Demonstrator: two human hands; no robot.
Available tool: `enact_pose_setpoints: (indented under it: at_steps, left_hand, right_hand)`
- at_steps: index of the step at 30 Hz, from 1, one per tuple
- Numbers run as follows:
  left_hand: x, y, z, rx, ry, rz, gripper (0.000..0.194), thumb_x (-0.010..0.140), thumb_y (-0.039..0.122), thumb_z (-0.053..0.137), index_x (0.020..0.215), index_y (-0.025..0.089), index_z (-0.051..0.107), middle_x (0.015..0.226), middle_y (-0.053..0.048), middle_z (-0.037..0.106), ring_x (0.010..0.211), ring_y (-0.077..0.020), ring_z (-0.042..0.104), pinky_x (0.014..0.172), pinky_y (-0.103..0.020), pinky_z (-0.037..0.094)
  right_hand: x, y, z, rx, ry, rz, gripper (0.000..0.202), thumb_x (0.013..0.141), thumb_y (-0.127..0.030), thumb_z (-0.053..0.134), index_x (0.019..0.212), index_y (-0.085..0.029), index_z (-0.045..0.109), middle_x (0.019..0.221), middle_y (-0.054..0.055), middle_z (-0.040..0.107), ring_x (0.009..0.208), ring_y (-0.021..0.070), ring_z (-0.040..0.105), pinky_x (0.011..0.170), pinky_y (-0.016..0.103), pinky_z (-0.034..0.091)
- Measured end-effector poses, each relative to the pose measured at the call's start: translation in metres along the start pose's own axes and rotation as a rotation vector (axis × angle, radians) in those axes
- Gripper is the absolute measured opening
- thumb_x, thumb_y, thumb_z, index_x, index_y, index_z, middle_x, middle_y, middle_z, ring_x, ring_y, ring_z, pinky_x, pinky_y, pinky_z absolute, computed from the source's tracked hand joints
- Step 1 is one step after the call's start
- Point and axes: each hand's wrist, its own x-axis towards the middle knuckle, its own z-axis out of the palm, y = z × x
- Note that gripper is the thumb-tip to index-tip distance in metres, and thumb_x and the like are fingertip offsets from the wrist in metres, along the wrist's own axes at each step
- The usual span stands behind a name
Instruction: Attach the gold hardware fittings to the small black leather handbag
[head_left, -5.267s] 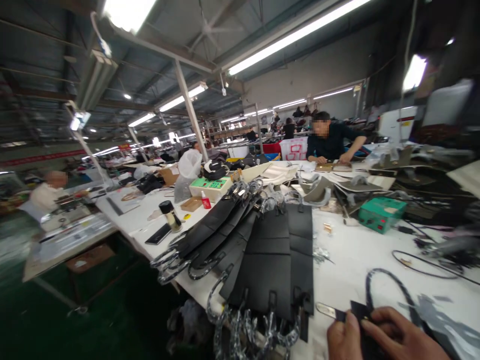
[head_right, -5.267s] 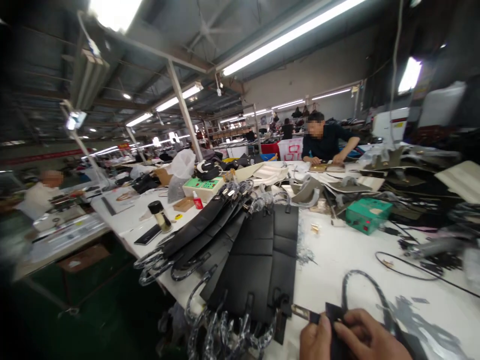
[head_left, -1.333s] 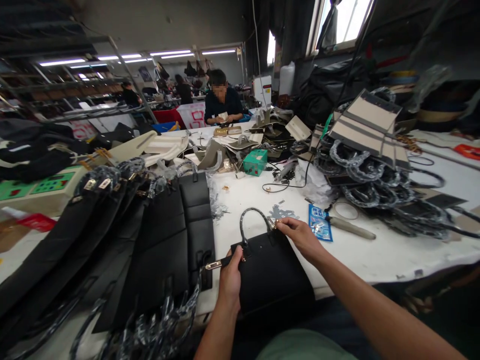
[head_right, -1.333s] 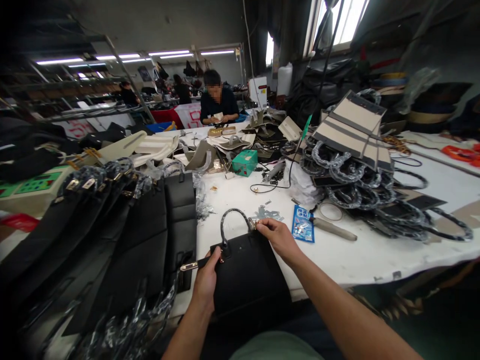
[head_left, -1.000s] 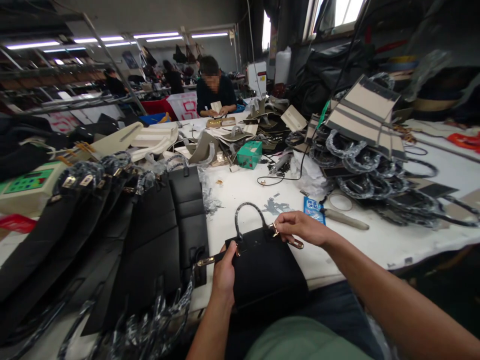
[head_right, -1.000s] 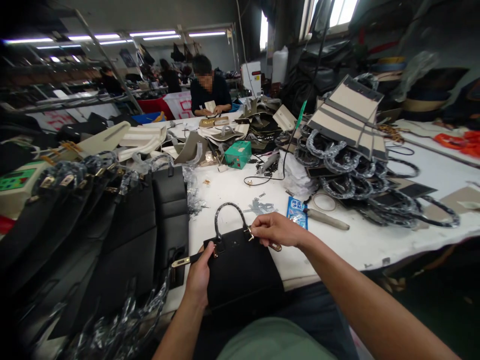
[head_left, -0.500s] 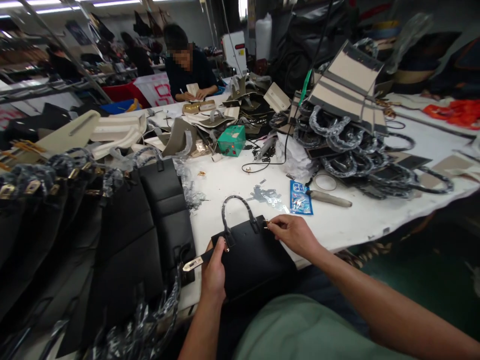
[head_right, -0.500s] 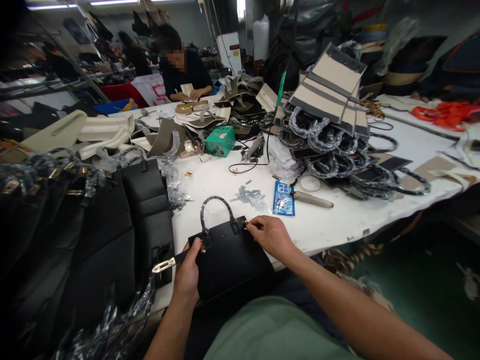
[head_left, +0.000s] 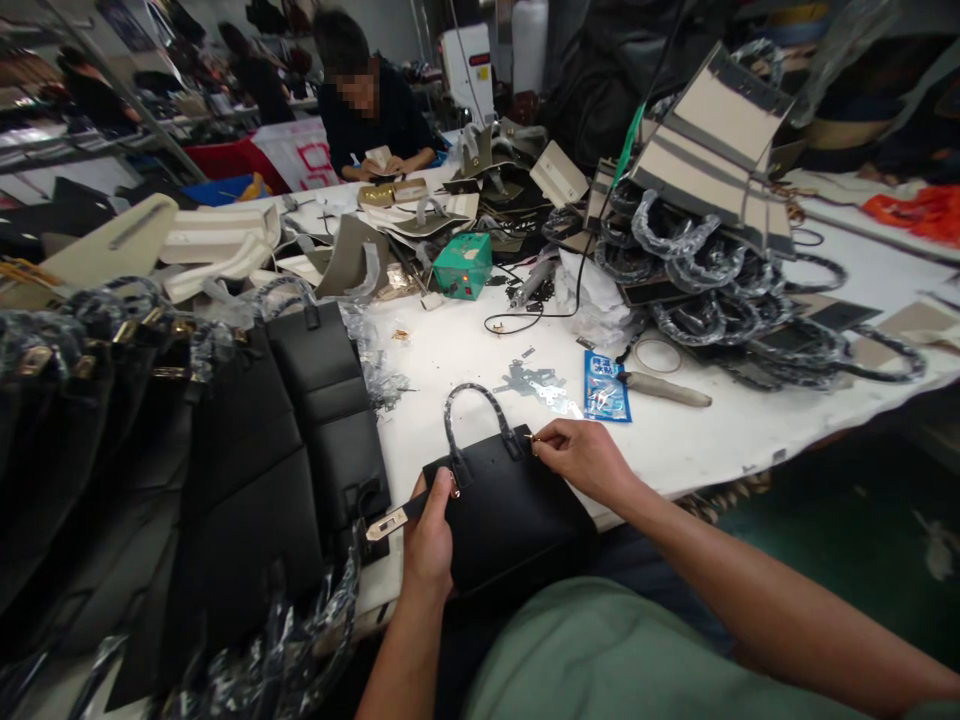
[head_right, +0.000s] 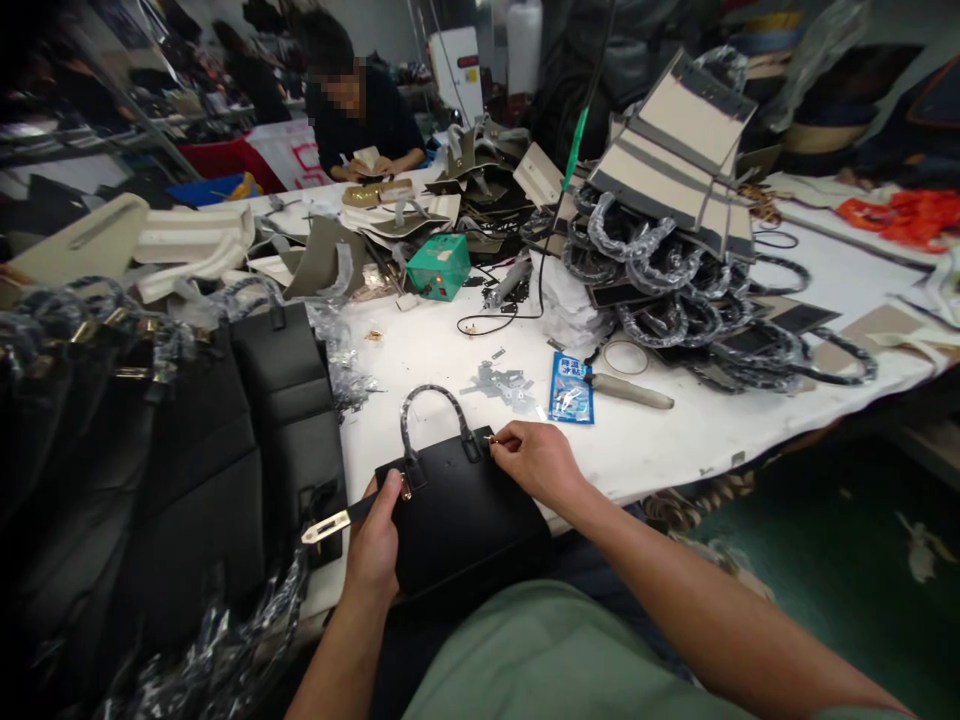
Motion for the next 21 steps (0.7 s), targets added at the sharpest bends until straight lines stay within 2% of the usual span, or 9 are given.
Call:
enact_pose_setpoints:
  at_steps: [5,9,14,19,21]
  left_hand:
    - [0.0,0.002,0.001,0.005,-0.001,0.015,0.035,0.083,0.048,0.066,0.107,0.022,0.067,0.108,-0.004,0.073,0.106,-0.0237,0.065,0.093,-0.035,0.051]
    - [0.001,0.002,0.0,0.025,-0.008,0.02,0.033,0.083,0.048,0.066,0.101,0.021,0.068,0.107,-0.003,0.073,0.107,-0.0222,0.064,0.098,-0.033,0.048]
    - [0.004,0.001,-0.004,0.047,-0.022,0.033,0.03,0.084,0.048,0.066,0.098,0.022,0.069,0.106,-0.002,0.073,0.107,-0.0207,0.064,0.1,-0.031,0.045]
    - [0.004,0.001,-0.006,-0.006,-0.039,0.01,0.033,0.082,0.047,0.067,0.104,0.022,0.069,0.104,-0.003,0.073,0.105,-0.0214,0.065,0.102,-0.034,0.045]
    - [0.004,0.001,-0.007,-0.005,-0.039,0.001,0.033,0.082,0.047,0.068,0.102,0.021,0.069,0.103,-0.003,0.073,0.103,-0.0218,0.066,0.1,-0.033,0.046]
  right_hand:
    - [0.003,-0.005,-0.003,-0.086,-0.027,-0.039,0.012,0.08,-0.029,0.064,0.08,-0.024,0.075,0.072,0.001,0.073,0.066,0.0186,0.066,0.058,0.025,0.043]
    - [0.003,-0.01,-0.004,-0.159,-0.036,-0.059,0.011,0.08,-0.026,0.063,0.078,-0.024,0.074,0.071,0.0,0.073,0.066,0.0181,0.066,0.058,0.025,0.043]
    - [0.007,-0.01,0.002,-0.149,-0.042,-0.016,0.01,0.08,-0.027,0.063,0.078,-0.024,0.072,0.071,0.0,0.072,0.065,0.0178,0.066,0.056,0.025,0.042]
    - [0.012,-0.003,0.002,-0.051,-0.154,0.015,0.018,0.082,-0.029,0.062,0.098,-0.025,0.069,0.062,-0.004,0.067,0.058,0.0157,0.063,0.057,0.025,0.043]
    - [0.013,-0.003,0.001,-0.06,-0.175,0.007,0.018,0.083,-0.028,0.06,0.099,-0.025,0.069,0.063,-0.004,0.066,0.058,0.0155,0.063,0.057,0.025,0.043]
